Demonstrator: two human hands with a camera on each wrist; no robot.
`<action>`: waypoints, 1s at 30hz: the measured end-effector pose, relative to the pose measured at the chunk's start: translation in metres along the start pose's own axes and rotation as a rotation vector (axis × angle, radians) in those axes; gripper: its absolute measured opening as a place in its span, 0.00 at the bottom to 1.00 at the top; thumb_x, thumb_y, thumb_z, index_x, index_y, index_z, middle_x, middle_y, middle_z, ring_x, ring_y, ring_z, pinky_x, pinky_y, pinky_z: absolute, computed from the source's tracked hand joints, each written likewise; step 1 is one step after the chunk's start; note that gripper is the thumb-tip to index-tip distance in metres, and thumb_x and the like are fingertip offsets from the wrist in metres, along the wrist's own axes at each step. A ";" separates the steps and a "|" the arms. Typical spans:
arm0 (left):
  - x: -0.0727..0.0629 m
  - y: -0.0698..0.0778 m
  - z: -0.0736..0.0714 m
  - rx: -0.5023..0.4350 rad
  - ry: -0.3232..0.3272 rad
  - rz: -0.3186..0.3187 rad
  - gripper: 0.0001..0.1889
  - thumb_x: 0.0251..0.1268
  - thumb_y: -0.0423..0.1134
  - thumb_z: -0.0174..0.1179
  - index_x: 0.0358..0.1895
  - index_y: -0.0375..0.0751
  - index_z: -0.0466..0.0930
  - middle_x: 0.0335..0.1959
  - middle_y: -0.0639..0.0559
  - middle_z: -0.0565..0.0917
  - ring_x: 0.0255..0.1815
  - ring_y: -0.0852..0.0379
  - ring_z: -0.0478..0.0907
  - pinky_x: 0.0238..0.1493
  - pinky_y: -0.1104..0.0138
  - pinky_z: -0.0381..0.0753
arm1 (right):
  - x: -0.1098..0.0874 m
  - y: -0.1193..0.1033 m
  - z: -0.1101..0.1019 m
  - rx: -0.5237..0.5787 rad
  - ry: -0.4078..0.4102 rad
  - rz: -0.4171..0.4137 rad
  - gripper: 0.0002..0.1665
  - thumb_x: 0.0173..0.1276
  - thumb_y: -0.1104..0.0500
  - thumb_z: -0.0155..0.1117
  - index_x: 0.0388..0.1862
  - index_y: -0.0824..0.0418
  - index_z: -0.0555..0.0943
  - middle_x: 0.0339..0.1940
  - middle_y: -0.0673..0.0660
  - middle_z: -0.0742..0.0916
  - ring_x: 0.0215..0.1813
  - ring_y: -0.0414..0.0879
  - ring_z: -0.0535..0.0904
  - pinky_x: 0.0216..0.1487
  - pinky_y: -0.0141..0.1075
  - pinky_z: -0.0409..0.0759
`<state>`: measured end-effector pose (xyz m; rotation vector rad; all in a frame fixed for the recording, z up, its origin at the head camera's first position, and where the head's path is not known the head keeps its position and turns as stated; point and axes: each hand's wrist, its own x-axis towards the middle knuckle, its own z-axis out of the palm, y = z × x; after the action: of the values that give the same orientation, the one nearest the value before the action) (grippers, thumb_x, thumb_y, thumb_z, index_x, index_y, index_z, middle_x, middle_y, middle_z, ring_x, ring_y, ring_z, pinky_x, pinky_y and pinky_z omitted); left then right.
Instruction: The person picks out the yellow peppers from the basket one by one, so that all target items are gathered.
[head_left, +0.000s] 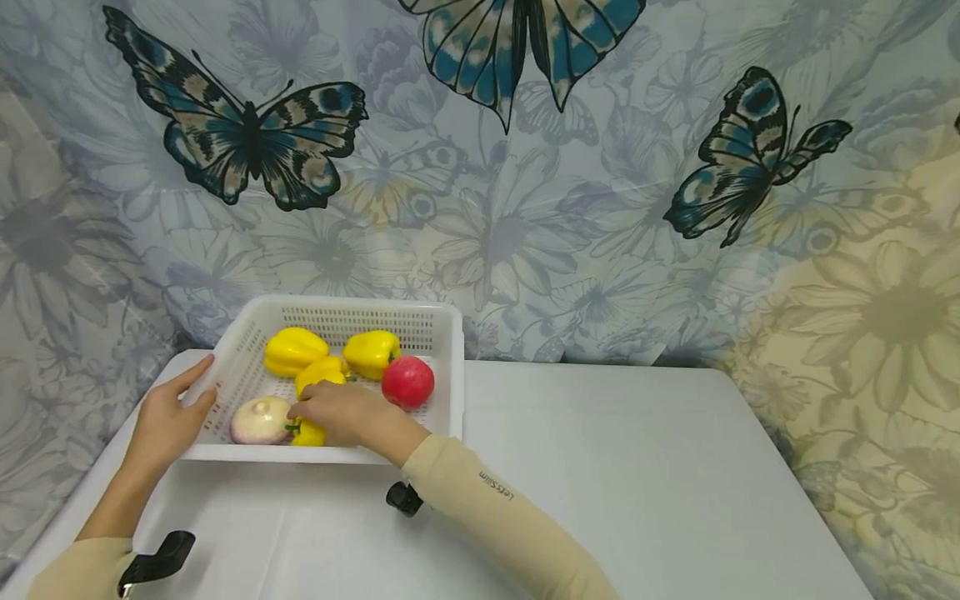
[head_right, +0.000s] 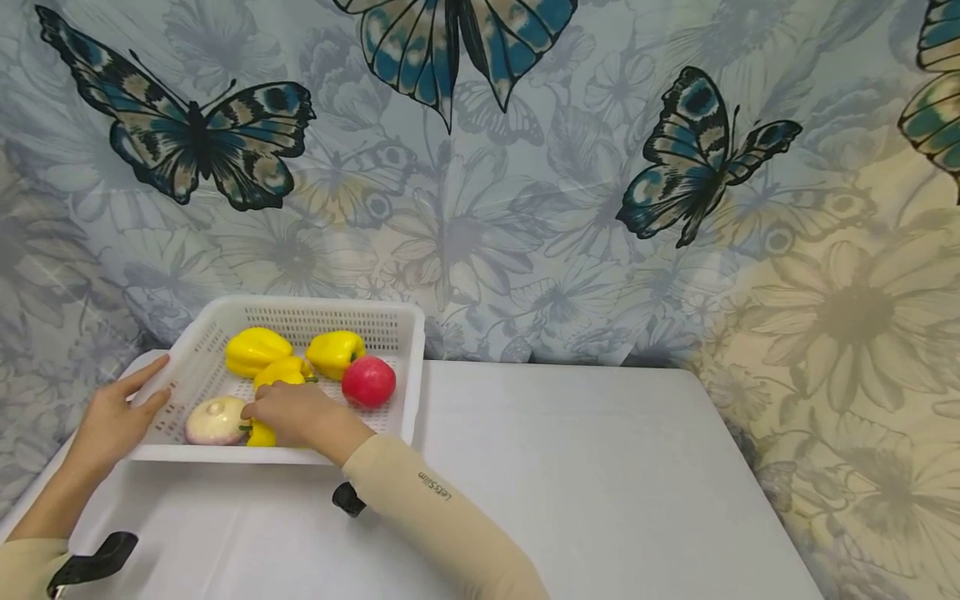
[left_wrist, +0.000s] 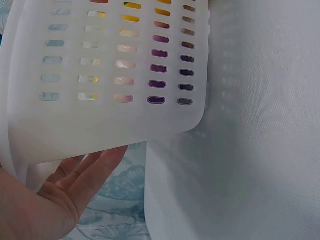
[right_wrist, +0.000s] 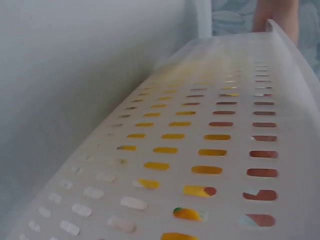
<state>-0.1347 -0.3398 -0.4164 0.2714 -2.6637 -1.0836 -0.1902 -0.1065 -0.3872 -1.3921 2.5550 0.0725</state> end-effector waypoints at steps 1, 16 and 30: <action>0.000 0.000 0.000 -0.003 -0.001 -0.002 0.27 0.73 0.33 0.49 0.73 0.33 0.59 0.66 0.19 0.63 0.60 0.26 0.66 0.50 0.39 0.67 | 0.000 0.001 0.000 0.023 -0.001 0.010 0.31 0.67 0.51 0.67 0.68 0.36 0.73 0.67 0.39 0.75 0.66 0.35 0.68 0.64 0.30 0.68; 0.001 -0.001 -0.001 0.018 -0.002 -0.036 0.27 0.74 0.35 0.49 0.74 0.35 0.58 0.66 0.19 0.63 0.56 0.29 0.68 0.46 0.41 0.68 | -0.012 0.015 -0.008 0.139 0.044 0.014 0.39 0.60 0.47 0.73 0.71 0.43 0.71 0.70 0.40 0.73 0.67 0.35 0.68 0.63 0.28 0.68; -0.003 0.002 0.000 0.019 -0.010 -0.015 0.28 0.73 0.32 0.49 0.74 0.35 0.59 0.62 0.18 0.68 0.49 0.28 0.78 0.25 0.74 0.72 | -0.036 0.037 -0.013 0.242 0.181 0.011 0.39 0.60 0.49 0.74 0.70 0.48 0.73 0.69 0.47 0.74 0.68 0.40 0.70 0.64 0.32 0.70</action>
<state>-0.1322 -0.3374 -0.4149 0.2906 -2.6865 -1.0674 -0.2046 -0.0593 -0.3687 -1.3461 2.6066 -0.3645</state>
